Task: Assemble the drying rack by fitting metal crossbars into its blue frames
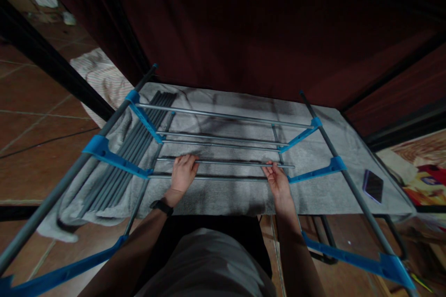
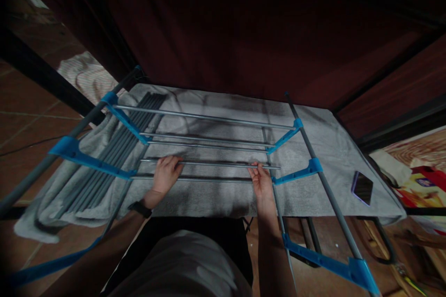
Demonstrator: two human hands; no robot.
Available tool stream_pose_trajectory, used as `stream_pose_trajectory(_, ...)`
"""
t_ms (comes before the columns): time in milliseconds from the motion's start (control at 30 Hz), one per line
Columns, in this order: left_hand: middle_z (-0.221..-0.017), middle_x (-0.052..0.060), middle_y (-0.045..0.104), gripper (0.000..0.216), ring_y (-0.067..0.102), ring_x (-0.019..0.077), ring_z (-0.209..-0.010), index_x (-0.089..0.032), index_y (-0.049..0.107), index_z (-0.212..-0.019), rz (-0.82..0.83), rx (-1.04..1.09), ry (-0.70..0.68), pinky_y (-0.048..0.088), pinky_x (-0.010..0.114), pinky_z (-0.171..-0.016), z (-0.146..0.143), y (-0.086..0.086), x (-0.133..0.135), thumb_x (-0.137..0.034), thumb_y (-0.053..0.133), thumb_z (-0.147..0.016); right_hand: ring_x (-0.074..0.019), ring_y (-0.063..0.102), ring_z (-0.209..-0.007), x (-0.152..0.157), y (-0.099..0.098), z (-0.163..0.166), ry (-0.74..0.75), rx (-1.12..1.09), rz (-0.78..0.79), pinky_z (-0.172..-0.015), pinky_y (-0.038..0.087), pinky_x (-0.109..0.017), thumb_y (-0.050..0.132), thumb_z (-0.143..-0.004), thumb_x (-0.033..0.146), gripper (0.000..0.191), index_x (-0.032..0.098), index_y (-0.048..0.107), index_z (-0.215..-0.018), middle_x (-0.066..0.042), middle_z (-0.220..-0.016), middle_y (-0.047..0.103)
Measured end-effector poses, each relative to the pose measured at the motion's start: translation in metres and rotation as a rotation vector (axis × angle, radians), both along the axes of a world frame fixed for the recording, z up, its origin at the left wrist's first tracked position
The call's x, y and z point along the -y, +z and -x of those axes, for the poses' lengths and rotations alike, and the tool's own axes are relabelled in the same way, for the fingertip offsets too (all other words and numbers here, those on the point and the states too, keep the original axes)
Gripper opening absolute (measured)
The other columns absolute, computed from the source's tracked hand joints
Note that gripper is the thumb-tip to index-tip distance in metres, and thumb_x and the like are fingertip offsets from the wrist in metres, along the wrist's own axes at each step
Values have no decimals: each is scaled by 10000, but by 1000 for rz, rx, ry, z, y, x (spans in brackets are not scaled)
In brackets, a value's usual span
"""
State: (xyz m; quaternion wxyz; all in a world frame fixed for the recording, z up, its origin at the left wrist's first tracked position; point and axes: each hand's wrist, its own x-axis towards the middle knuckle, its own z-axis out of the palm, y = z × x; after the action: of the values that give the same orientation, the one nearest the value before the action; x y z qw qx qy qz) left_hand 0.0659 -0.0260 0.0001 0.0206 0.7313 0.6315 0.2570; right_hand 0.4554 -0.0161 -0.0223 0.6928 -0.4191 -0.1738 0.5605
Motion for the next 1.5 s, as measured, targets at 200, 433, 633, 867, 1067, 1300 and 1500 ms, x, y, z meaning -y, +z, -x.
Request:
stream_pose_trajectory(200, -1010, 101, 763, 192, 680, 315, -1028, -229, 708, -1029, -9, 0, 1, 469, 467, -963, 0, 0, 0, -203, 533, -955, -188, 763, -983, -1, 0, -2, 3, 5, 53, -988, 647, -410, 778, -845, 186, 149, 278, 662, -845, 12, -916, 777)
stream_pose_trajectory(433, -1012, 111, 758, 222, 676, 318, -1025, -222, 720, -1040, -9, -12, -6, 466, 476, -958, -1, 2, 1, -221, 508, -975, -162, 757, -1010, 2, 5, 1, 22, -14, 6, -1039, 624, -377, 760, -868, 193, 129, 278, 678, -917, 9, -979, 785)
stream_pose_trajectory(633, -992, 105, 756, 216, 671, 316, -1013, -219, 722, -1028, -27, -33, 22, 461, 467, -961, -2, 2, 1, -215, 514, -969, -180, 759, -1026, -1, 7, 3, -62, -25, 42, -1056, 610, -414, 726, -854, 166, 139, 278, 689, -926, 4, -978, 790)
stream_pose_trajectory(867, -1011, 111, 758, 230, 667, 312, -1009, -206, 733, -1046, -24, -24, 5, 457, 467, -959, -1, -1, 1, -211, 518, -963, -233, 735, -1137, -6, 10, 5, -75, 65, 101, -1119, 562, -491, 742, -839, 228, 93, 273, 694, -905, -29, -990, 792)
stream_pose_trajectory(1067, -1007, 109, 757, 250, 662, 307, -1013, -210, 745, -1054, -20, 2, 1, 453, 464, -967, -1, 1, 1, -216, 509, -974, -224, 732, -1124, -6, 9, 3, -61, 101, 97, -1119, 554, -477, 727, -846, 248, 61, 283, 690, -878, -26, -985, 787)
stream_pose_trajectory(1300, -1032, 104, 764, 244, 666, 305, -1023, -218, 740, -1060, -8, 5, -11, 453, 455, -959, 0, 2, 1, -246, 509, -985, -215, 738, -1093, -6, 3, 0, -45, 91, 69, -1087, 568, -452, 714, -868, 236, 58, 277, 694, -904, -29, -982, 790)
stream_pose_trajectory(1500, -1012, 95, 769, 222, 675, 308, -1025, -226, 741, -1042, -18, 2, -3, 441, 465, -981, 1, 0, -1, -252, 534, -967, -185, 752, -1038, -7, 6, 2, -45, 47, 42, -1069, 582, -408, 680, -893, 201, 84, 282, 690, -914, -19, -976, 790)
